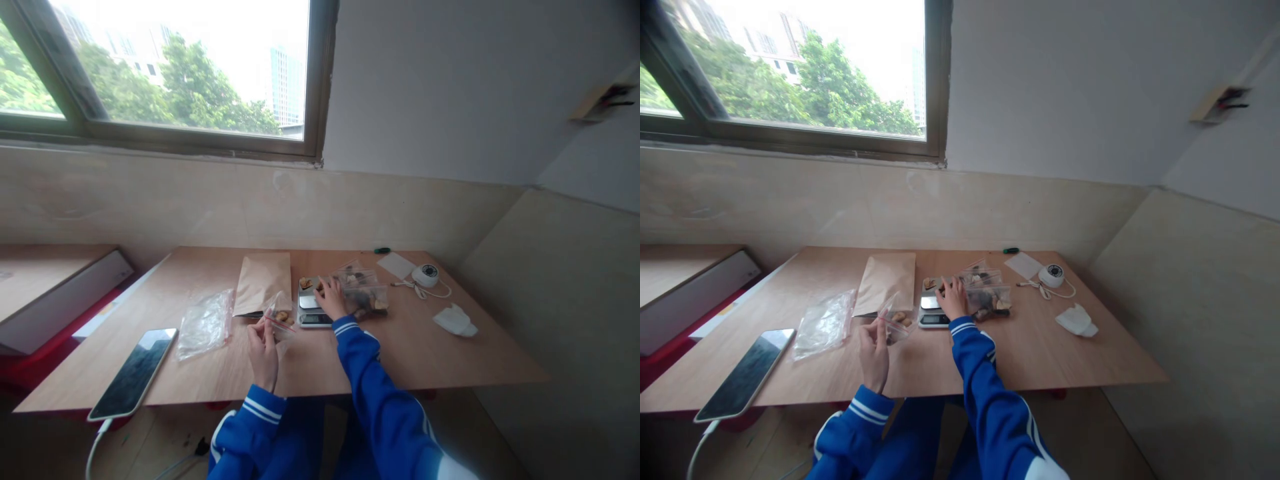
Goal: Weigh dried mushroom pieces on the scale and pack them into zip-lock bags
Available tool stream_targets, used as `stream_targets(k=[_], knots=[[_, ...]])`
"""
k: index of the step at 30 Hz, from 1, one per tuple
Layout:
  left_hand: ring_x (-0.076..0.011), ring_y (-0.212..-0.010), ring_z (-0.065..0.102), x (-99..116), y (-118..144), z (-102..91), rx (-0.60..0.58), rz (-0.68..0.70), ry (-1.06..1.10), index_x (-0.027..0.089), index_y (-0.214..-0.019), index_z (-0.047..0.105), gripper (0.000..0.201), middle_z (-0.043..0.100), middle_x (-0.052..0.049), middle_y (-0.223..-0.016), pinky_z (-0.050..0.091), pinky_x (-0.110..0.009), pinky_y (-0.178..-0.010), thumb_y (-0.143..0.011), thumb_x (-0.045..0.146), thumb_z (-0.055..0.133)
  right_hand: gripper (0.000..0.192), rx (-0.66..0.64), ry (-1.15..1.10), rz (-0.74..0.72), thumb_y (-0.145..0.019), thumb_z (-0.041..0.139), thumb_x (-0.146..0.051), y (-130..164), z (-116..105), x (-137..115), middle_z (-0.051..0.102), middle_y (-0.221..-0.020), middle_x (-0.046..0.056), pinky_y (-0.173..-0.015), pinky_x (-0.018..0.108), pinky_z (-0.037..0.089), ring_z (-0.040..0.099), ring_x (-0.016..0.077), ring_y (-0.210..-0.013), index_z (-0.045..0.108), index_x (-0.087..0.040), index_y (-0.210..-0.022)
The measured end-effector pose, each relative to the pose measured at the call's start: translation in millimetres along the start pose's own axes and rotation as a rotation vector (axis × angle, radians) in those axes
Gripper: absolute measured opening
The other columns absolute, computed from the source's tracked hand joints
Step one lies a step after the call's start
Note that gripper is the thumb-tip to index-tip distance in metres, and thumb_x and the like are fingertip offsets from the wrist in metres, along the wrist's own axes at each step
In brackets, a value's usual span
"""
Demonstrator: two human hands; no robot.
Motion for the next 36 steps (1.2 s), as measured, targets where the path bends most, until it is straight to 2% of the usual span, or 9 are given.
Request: stream_targets(k=[4,7,9,15,19,22,27,30,36], knots=[[-0.0239,-0.096,0.064,2.2,-1.1,-8.4,0.009,0.008,-0.005,0.019,-0.088,0.052,0.031,0.066,-0.011,-0.104,0.05,-0.034,-0.077,-0.084,0.05,0.048,0.026,-0.039,0.001,0.026,-0.081,0.057,-0.026,-10.3,16.0,7.8,0.057,-0.112,0.013,-0.093,0.045,0.038,0.047,0.0282,-0.109,0.064,-0.02,-0.106],[-0.0232,-0.094,0.063,2.9,-0.1,-11.1,0.017,0.004,-0.02,0.019,-0.094,0.054,0.032,0.066,-0.009,-0.1,0.049,-0.034,-0.077,-0.084,0.049,0.048,0.018,-0.01,-0.038,0.023,-0.083,0.053,-0.023,-9.8,14.8,8.6,0.059,-0.103,0.012,-0.091,0.043,0.039,0.048,0.0267,-0.102,0.066,-0.018,-0.095],[-0.0228,-0.091,0.064,3.6,1.8,-11.3,0.037,-0.005,-0.009,0.019,-0.089,0.053,0.032,0.067,-0.008,-0.096,0.05,-0.033,-0.075,-0.084,0.05,0.049,0.018,0.016,-0.073,0.02,-0.083,0.051,-0.021,-8.7,11.6,10.0,0.059,-0.101,0.013,-0.092,0.042,0.039,0.049,0.0259,-0.101,0.066,-0.016,-0.094],[-0.0225,-0.084,0.065,1.9,7.5,-5.1,0.026,-0.028,-0.007,0.018,-0.087,0.053,0.035,0.067,-0.008,-0.089,0.05,-0.033,-0.07,-0.082,0.052,0.049,0.026,0.123,-0.218,0.03,-0.087,0.045,-0.025,-11.2,-8.0,13.7,0.062,-0.101,0.012,-0.088,0.036,0.045,0.057,0.0206,-0.095,0.062,-0.013,-0.103],[-0.023,-0.085,0.065,-1.8,6.6,-1.6,0.026,-0.026,-0.002,0.018,-0.088,0.053,0.036,0.067,-0.008,-0.09,0.05,-0.034,-0.072,-0.082,0.053,0.049,0.035,0.188,-0.508,0.078,-0.091,0.039,-0.036,-8.4,-34.8,-9.2,0.064,-0.104,0.012,-0.08,0.032,0.049,0.061,0.0181,-0.09,0.06,-0.014,-0.108],[-0.0231,-0.086,0.065,-0.6,7.0,1.5,0.034,-0.031,-0.005,0.018,-0.087,0.053,0.036,0.066,-0.007,-0.089,0.05,-0.034,-0.073,-0.081,0.053,0.049,0.033,0.084,-0.823,0.043,-0.087,0.05,-0.042,0.9,-51.2,-49.8,0.066,-0.105,0.008,-0.083,0.03,0.049,0.061,0.0174,-0.094,0.063,-0.018,-0.105],[-0.023,-0.086,0.064,3.6,10.8,2.8,0.059,-0.037,-0.004,0.018,-0.09,0.054,0.038,0.065,-0.008,-0.09,0.05,-0.034,-0.071,-0.082,0.054,0.048,0.03,-0.242,-0.929,-0.007,-0.082,0.056,-0.041,23.9,-52.7,-107.7,0.067,-0.101,0.006,-0.076,0.027,0.05,0.062,0.0164,-0.089,0.064,-0.019,-0.101],[-0.0216,-0.079,0.065,1.9,10.8,-0.1,0.071,-0.074,0.023,0.018,-0.088,0.052,0.038,0.065,-0.006,-0.085,0.05,-0.032,-0.065,-0.08,0.055,0.049,0.029,-0.338,-0.888,-0.035,-0.08,0.06,-0.038,33.6,-47.9,-119.1,0.066,-0.101,0.005,-0.076,0.028,0.05,0.062,0.0162,-0.088,0.063,-0.019,-0.102],[-0.0196,-0.073,0.064,3.8,9.4,-4.7,0.115,-0.141,0.062,0.018,-0.086,0.051,0.039,0.063,-0.005,-0.081,0.049,-0.028,-0.058,-0.079,0.056,0.051,0.029,-0.352,-0.764,-0.171,-0.081,0.061,-0.034,40.0,-43.3,-126.3,0.065,-0.103,0.006,-0.083,0.031,0.048,0.061,0.0175,-0.095,0.059,-0.021,-0.107]])
Point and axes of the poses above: each hand's wrist, its own y-axis away from the middle knuckle, its own z-axis out of the palm, x = y × z, the point moved 5 cm from there along -y, towards the middle knuckle
